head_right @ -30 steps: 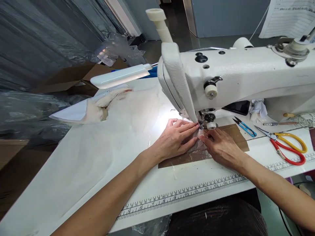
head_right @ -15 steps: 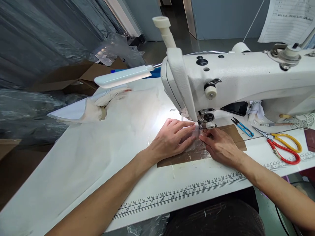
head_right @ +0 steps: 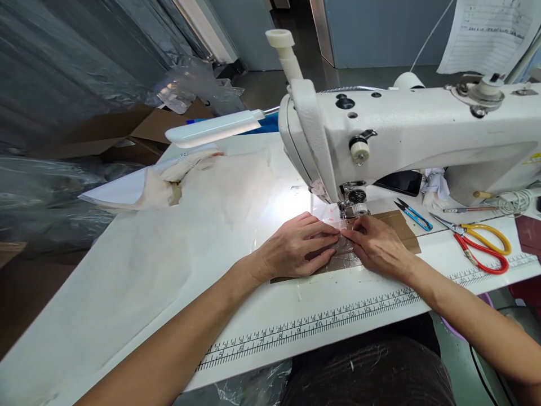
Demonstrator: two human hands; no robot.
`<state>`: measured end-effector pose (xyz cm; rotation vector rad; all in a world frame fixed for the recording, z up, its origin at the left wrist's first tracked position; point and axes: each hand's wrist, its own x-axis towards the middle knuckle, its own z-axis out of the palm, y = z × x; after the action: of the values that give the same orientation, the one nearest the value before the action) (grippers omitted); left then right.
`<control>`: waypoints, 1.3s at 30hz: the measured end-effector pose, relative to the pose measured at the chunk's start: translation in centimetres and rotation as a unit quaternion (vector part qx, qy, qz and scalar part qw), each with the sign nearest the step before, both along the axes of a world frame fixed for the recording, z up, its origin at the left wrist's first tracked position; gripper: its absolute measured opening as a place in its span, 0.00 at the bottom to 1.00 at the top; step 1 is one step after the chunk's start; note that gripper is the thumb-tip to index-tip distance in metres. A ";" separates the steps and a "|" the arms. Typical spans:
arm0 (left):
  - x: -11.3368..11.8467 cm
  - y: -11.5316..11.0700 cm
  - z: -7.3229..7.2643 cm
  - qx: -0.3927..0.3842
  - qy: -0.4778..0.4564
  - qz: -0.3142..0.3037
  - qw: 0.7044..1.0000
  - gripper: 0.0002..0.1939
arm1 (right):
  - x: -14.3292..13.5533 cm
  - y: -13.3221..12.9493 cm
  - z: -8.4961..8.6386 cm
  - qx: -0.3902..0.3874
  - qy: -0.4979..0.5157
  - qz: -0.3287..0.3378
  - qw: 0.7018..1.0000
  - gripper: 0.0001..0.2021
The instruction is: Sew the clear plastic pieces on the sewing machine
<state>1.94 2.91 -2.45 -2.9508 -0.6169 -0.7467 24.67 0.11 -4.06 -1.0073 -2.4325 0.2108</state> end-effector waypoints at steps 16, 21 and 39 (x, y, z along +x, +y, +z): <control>0.1 -0.4 0.3 -0.008 0.017 0.012 1.000 0.11 | 0.1 0.0 -0.1 0.019 0.010 0.010 1.000 0.16; 0.2 -0.5 0.3 -0.001 0.021 0.017 1.000 0.11 | -0.1 -0.1 0.2 0.021 -0.006 0.008 1.000 0.16; 0.0 -0.2 0.4 -0.031 0.062 0.047 0.996 0.14 | -0.8 0.4 1.3 -0.022 -0.105 -0.016 0.994 0.23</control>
<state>1.89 2.70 -2.07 -2.9707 -0.7743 -0.5404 23.85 0.47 -2.71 -1.1387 -2.6075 0.1557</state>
